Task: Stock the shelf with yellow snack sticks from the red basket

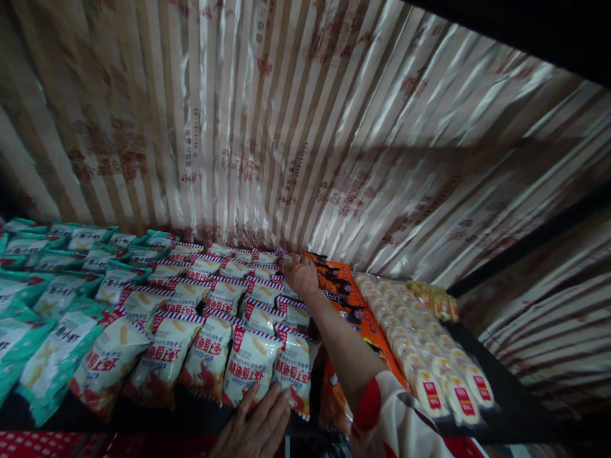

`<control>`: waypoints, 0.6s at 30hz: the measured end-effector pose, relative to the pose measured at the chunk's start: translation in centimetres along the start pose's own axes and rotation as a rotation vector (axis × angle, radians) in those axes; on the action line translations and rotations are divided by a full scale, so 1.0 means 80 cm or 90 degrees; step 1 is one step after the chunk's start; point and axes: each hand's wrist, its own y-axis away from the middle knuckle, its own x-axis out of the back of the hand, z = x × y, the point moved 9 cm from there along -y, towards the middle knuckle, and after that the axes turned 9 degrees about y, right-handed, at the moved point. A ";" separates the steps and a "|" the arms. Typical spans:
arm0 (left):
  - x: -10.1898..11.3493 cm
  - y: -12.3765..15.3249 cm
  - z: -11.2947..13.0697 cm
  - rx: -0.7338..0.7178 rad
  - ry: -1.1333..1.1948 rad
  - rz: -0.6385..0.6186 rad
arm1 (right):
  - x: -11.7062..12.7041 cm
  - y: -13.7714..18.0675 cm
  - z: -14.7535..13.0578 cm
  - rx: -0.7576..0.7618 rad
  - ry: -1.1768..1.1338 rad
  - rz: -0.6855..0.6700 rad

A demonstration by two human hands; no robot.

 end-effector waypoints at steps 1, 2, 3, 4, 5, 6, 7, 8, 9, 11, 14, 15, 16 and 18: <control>0.000 -0.001 0.001 -0.006 -0.008 0.006 | 0.000 -0.004 -0.001 0.004 -0.005 0.005; 0.000 -0.002 0.001 -0.008 -0.014 0.013 | -0.002 -0.008 -0.001 0.007 -0.008 -0.002; 0.000 -0.002 0.000 -0.007 -0.019 0.020 | -0.006 -0.013 0.000 0.005 -0.008 -0.014; -0.001 -0.002 0.000 -0.006 -0.027 0.030 | -0.010 -0.018 0.002 0.003 -0.005 -0.030; -0.001 -0.003 0.000 -0.003 -0.036 0.038 | -0.015 -0.023 0.003 0.002 0.000 -0.047; -0.003 -0.003 0.000 0.002 -0.043 0.044 | -0.018 -0.028 0.003 0.005 0.005 -0.065; -0.005 -0.003 -0.001 0.008 -0.049 0.050 | -0.022 -0.032 0.002 0.011 0.008 -0.083; -0.006 -0.003 -0.001 0.013 -0.053 0.057 | -0.024 -0.037 0.000 0.018 0.008 -0.098; -0.006 -0.003 -0.001 0.014 -0.054 0.066 | -0.026 -0.041 -0.002 0.023 0.006 -0.112; -0.007 -0.002 -0.001 0.023 -0.054 0.085 | -0.028 -0.048 -0.003 0.020 0.000 -0.130; -0.009 -0.002 -0.002 0.037 -0.063 0.094 | -0.031 -0.055 -0.002 0.003 -0.005 -0.146; -0.010 -0.001 -0.002 0.038 -0.067 0.093 | -0.033 -0.056 -0.002 0.004 -0.007 -0.149; -0.011 -0.001 -0.002 0.039 -0.071 0.093 | -0.035 -0.057 -0.002 0.007 -0.009 -0.152; -0.014 0.001 -0.001 0.036 -0.078 0.088 | -0.039 -0.058 -0.003 0.018 -0.009 -0.154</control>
